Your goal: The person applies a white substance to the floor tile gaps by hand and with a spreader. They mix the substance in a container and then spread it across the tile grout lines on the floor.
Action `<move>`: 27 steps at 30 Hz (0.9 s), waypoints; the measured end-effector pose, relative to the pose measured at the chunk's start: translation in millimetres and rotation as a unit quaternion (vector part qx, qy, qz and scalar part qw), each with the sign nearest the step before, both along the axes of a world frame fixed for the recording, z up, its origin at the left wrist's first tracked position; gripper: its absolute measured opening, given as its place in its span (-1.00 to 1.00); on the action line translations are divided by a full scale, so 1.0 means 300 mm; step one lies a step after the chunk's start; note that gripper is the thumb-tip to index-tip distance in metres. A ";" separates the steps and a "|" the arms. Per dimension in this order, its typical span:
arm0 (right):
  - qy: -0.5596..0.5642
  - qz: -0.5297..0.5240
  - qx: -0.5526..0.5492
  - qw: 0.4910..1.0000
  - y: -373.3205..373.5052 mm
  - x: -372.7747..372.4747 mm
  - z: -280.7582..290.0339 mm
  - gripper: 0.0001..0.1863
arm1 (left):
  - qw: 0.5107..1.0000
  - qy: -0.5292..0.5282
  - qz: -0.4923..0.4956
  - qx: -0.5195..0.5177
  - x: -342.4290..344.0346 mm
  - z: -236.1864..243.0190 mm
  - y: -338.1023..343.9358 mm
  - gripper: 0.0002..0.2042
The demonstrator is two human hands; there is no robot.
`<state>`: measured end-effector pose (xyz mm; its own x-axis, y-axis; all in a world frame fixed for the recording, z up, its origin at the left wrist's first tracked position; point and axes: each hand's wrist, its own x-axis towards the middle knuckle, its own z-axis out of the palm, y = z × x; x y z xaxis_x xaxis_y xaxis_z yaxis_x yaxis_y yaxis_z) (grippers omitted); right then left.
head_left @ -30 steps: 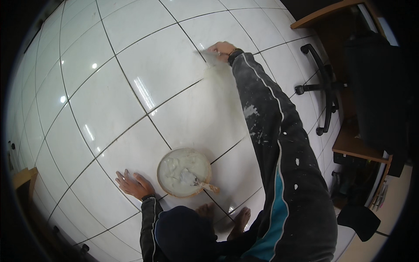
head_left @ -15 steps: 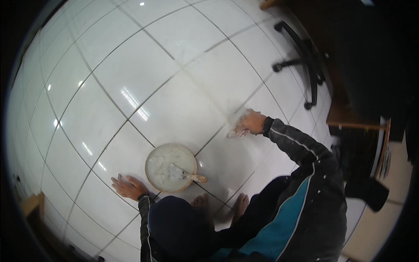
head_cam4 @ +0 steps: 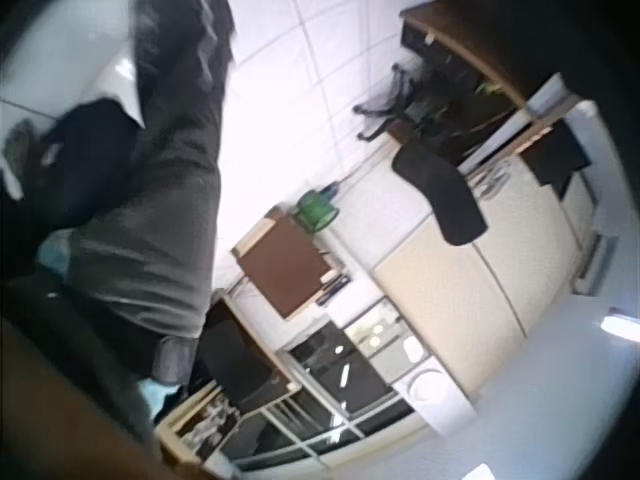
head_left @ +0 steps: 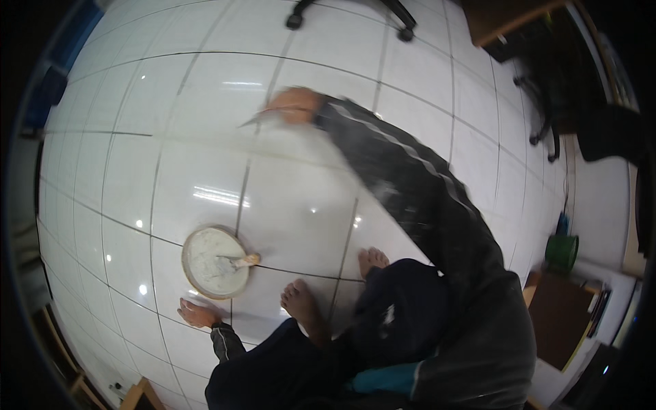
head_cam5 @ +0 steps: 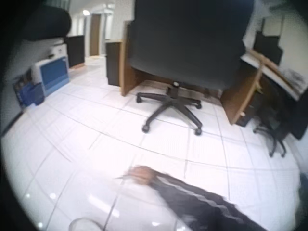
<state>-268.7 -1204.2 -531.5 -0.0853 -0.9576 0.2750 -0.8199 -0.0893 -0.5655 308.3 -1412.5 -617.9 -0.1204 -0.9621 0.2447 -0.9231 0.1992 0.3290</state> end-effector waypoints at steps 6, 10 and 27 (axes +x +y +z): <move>0.114 -0.029 0.154 0.981 -0.201 0.124 0.003 -0.62 | 0.969 0.141 -0.166 0.118 -0.080 -0.030 0.179 -0.54; 0.220 0.105 0.285 0.927 -0.157 0.354 0.106 -0.72 | 0.905 0.350 -0.020 0.240 -0.054 0.175 0.240 -0.56; 0.046 -0.344 0.457 0.819 1.562 0.575 0.297 -0.51 | 0.699 0.346 -0.331 0.531 -0.584 0.160 0.420 -0.53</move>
<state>-96.2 -735.7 -442.4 -0.7098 -0.5013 -0.4949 -0.5416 0.8376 -0.0716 133.2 -1286.3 -569.9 -0.8312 -0.4361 -0.3450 -0.2904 -0.1886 0.9381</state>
